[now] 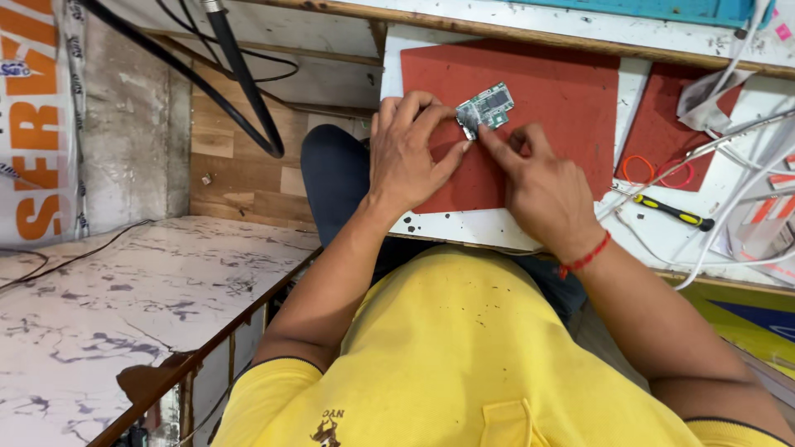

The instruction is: The person uses a heat gun to desolder components on a circuit board and then cleans the board using a small brush.

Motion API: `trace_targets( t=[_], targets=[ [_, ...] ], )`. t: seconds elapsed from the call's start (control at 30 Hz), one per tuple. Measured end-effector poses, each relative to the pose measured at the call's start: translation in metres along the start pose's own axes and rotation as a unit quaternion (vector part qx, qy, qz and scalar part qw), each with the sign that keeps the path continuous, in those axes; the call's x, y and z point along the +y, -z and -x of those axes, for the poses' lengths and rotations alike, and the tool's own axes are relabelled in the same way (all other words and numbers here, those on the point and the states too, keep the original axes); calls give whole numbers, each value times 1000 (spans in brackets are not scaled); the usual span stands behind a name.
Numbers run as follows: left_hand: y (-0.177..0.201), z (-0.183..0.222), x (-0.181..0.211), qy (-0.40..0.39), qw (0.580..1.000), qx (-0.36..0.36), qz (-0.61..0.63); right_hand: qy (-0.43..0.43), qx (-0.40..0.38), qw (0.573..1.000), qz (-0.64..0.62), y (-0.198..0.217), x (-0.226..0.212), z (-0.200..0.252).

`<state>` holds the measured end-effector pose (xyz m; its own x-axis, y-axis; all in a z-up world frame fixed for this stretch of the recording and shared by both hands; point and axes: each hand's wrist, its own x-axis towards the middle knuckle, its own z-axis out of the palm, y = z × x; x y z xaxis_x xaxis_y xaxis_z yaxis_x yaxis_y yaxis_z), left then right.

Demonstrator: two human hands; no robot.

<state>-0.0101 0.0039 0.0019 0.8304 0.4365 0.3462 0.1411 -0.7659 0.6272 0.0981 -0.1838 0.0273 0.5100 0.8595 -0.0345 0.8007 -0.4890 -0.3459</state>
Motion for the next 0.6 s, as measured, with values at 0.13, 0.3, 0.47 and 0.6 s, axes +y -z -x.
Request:
trace_targets(
  t=[0.13,0.3,0.47,0.6],
  targets=[
    [27,3,23,-26,989,-25,142,-31,40,999,16,4,4,-3],
    [46,25,91,-204,748,-266,573,-17,65,998,8,-1,14,-6],
    [38,77,157,-113,660,-359,650,36,104,993,32,-11,14,1],
    [33,74,160,-100,678,-357,635,16,124,992,31,-3,-4,-4]
  ],
)
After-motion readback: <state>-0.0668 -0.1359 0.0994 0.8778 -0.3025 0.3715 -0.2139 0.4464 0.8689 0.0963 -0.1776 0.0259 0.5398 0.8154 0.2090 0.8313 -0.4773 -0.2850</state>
